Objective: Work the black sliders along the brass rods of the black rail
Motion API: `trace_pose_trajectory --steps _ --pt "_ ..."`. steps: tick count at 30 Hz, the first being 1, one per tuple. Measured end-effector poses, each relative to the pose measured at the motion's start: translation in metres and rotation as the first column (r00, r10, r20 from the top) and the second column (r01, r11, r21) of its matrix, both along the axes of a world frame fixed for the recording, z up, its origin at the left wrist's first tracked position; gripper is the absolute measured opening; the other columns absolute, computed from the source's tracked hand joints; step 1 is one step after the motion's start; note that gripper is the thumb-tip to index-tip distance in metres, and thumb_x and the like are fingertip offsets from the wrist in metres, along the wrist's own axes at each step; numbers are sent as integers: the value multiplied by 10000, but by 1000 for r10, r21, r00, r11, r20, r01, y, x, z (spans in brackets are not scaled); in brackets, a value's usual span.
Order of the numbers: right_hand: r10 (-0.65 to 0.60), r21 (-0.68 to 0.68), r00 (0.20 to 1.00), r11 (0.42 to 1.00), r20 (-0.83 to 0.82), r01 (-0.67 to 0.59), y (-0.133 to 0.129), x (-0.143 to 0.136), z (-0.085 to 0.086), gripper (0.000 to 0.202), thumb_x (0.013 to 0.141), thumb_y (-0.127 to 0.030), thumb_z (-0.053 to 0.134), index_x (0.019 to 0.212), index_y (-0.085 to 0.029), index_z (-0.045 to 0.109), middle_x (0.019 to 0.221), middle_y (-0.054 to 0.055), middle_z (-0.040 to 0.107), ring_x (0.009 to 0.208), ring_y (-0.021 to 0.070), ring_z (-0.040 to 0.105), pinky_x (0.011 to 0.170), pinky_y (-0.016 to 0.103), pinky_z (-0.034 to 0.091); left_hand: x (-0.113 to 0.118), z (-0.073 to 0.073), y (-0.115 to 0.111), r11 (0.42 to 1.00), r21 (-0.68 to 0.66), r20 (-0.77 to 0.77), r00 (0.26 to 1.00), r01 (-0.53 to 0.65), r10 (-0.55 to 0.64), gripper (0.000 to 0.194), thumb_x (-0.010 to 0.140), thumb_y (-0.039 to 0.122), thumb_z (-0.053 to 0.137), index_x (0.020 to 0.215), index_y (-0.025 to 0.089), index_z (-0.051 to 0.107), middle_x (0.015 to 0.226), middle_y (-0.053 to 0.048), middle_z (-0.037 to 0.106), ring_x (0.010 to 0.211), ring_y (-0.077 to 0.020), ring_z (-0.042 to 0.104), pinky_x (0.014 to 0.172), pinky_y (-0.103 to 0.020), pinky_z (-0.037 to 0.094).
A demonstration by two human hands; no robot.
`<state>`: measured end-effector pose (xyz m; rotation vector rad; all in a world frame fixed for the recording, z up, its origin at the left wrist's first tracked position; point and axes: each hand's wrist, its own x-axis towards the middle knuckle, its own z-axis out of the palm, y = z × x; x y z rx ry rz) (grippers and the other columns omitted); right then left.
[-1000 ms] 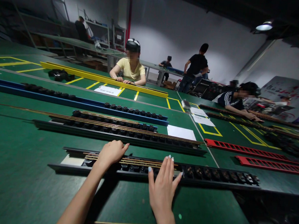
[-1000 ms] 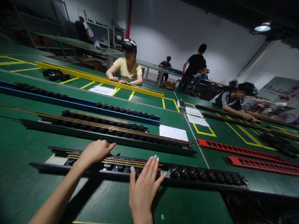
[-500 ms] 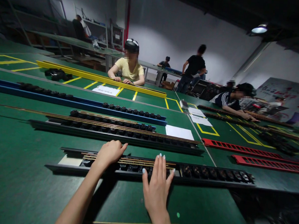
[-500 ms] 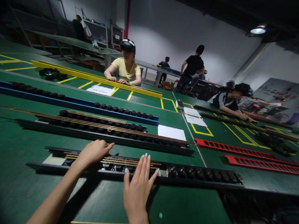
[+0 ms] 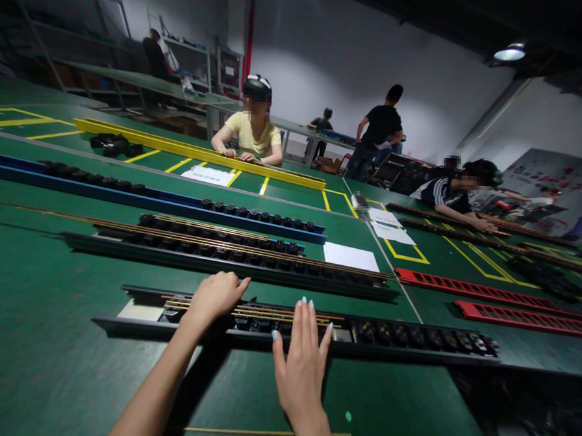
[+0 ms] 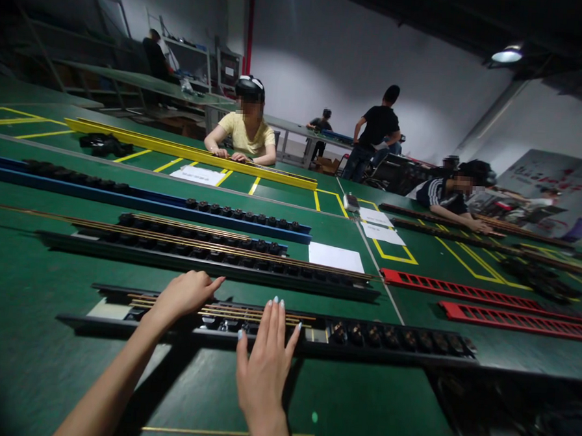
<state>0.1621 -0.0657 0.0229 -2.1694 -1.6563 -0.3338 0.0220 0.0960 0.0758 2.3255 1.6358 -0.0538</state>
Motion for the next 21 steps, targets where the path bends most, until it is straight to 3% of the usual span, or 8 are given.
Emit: trace_pose_trajectory --steps 10,21 --pt "3 -36 1000 999 14 -2 -1 1 8 606 971 -472 289 1468 -125 269 1510 97 305 1408 249 277 1133 549 132 0 2 -2 1000 10 0 1000 -4 4 642 898 533 216 758 165 723 870 -164 730 883 -286 681 765 -363 484" --pt "126 -75 992 989 -5 -126 -5 -1 15 608 969 -485 307 1491 -196 194 1527 61 271 1411 230 273 1149 529 155 0 3 -4 1000 25 0 1000 -3 3 657 898 539 204 755 158 719 855 -171 729 893 -287 679 772 -356 481"
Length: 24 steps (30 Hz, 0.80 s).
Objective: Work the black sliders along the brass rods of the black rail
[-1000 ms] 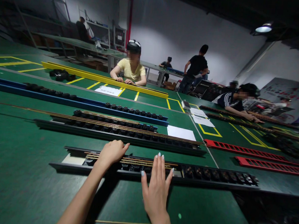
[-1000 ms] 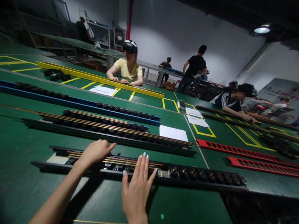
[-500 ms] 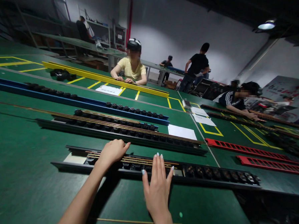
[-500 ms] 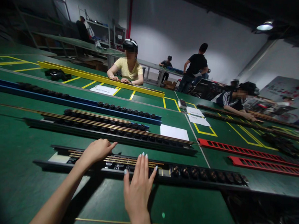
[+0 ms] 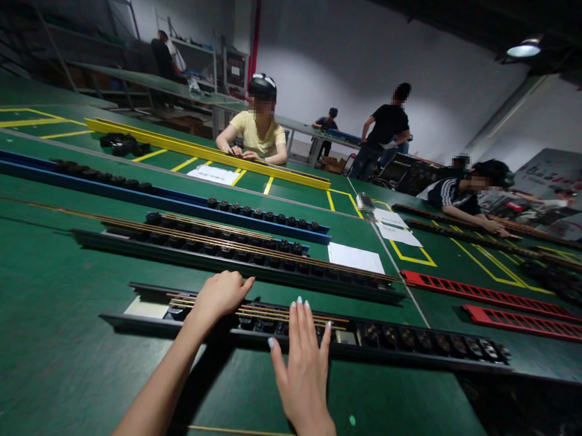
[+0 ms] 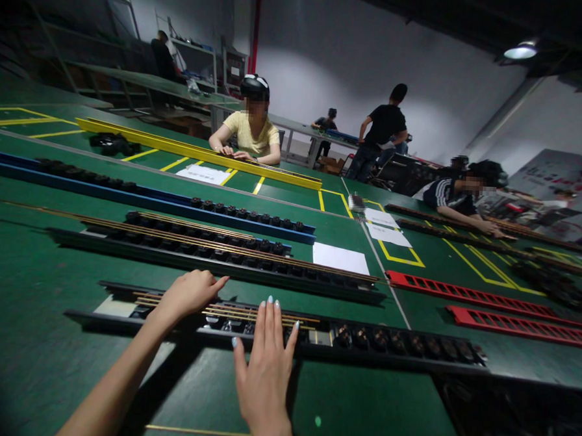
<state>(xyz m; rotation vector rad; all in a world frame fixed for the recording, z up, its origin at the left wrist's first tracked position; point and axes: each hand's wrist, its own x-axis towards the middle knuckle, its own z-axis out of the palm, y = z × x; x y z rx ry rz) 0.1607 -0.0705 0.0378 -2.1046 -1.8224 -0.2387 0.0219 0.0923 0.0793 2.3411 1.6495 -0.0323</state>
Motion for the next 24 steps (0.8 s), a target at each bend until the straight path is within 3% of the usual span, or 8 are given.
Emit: trace_pose_trajectory --steps 7,24 --pt "114 -21 992 993 52 -113 -1 -2 3 621 969 -481 314 1503 -241 106 1535 31 252 1414 221 267 1142 516 203 0 0 0 1000 1 -2 1000 -3 3 649 903 550 217 764 160 716 857 -159 731 881 -264 684 764 -328 478" --pt "247 -3 966 969 81 -248 -1 -10 -2 706 949 -459 350 1508 -172 28 1540 65 234 1418 233 255 1133 508 234 0 2 -3 1000 30 -8 1000 -3 3 646 909 528 208 793 142 712 866 -178 727 924 -274 679 781 -335 477"
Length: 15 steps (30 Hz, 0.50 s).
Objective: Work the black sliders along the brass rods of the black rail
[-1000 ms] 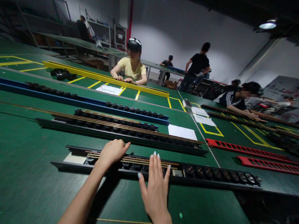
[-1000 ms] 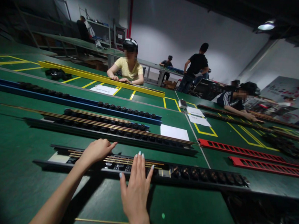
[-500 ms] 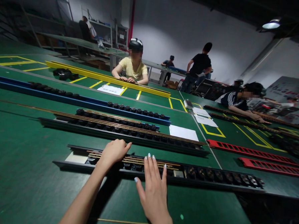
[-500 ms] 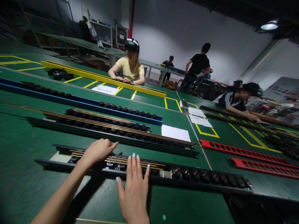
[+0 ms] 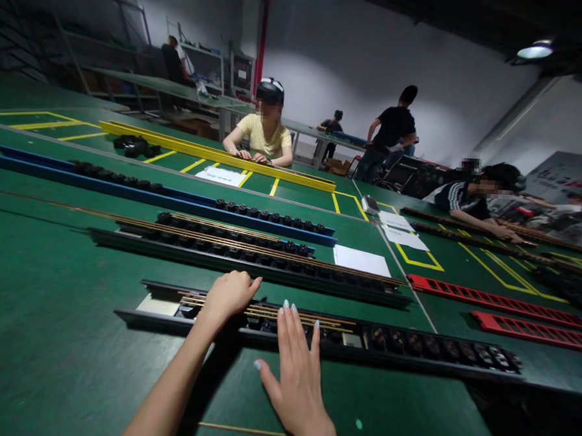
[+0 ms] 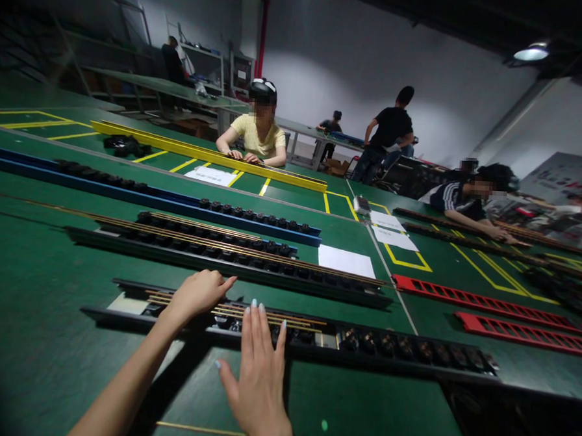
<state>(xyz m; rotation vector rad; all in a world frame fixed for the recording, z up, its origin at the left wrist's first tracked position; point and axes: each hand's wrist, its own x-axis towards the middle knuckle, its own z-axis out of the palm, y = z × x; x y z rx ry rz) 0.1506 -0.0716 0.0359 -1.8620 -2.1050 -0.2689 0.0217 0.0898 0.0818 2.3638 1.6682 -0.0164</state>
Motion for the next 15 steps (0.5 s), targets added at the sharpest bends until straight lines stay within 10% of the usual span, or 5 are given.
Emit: trace_pose_trajectory --steps 15 --pt "52 -4 999 999 14 -52 3 -5 -3 707 942 -446 378 1507 -176 52 1545 51 216 1421 224 247 1133 498 247 -1 -3 1 1000 8 10 1000 -3 3 646 906 526 212 808 135 716 841 -186 725 936 -290 679 774 -348 475"
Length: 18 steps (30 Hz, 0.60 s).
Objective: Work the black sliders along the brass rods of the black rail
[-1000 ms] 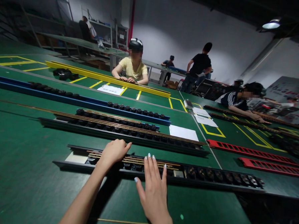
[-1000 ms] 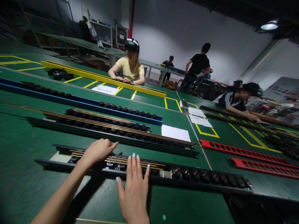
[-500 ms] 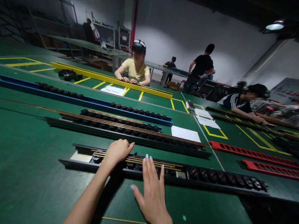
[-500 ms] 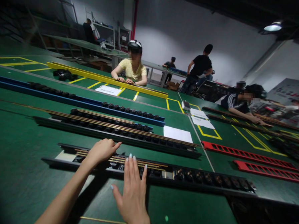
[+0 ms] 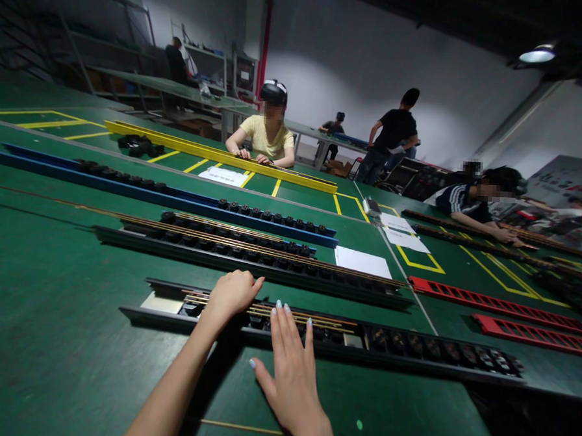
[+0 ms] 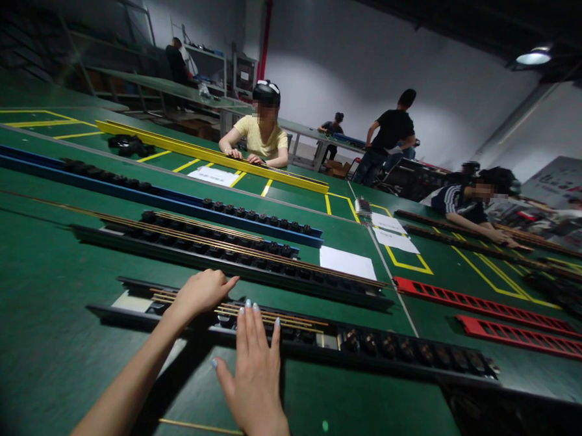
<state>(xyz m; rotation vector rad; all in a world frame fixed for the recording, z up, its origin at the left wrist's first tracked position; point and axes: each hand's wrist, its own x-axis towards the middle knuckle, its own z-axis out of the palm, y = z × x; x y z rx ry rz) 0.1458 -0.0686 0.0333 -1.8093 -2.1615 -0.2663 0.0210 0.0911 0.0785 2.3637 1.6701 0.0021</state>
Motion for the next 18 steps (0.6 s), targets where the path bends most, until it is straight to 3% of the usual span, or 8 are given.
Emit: trace_pose_trajectory --steps 18 --pt "2 4 1000 1000 12 -2 8 -14 -2 674 955 -455 326 1508 -161 76 1551 59 193 1424 228 236 1124 483 280 -1 0 -1 1000 13 8 1000 14 -14 613 923 504 237 863 128 717 919 -193 721 950 -268 674 813 -342 471"
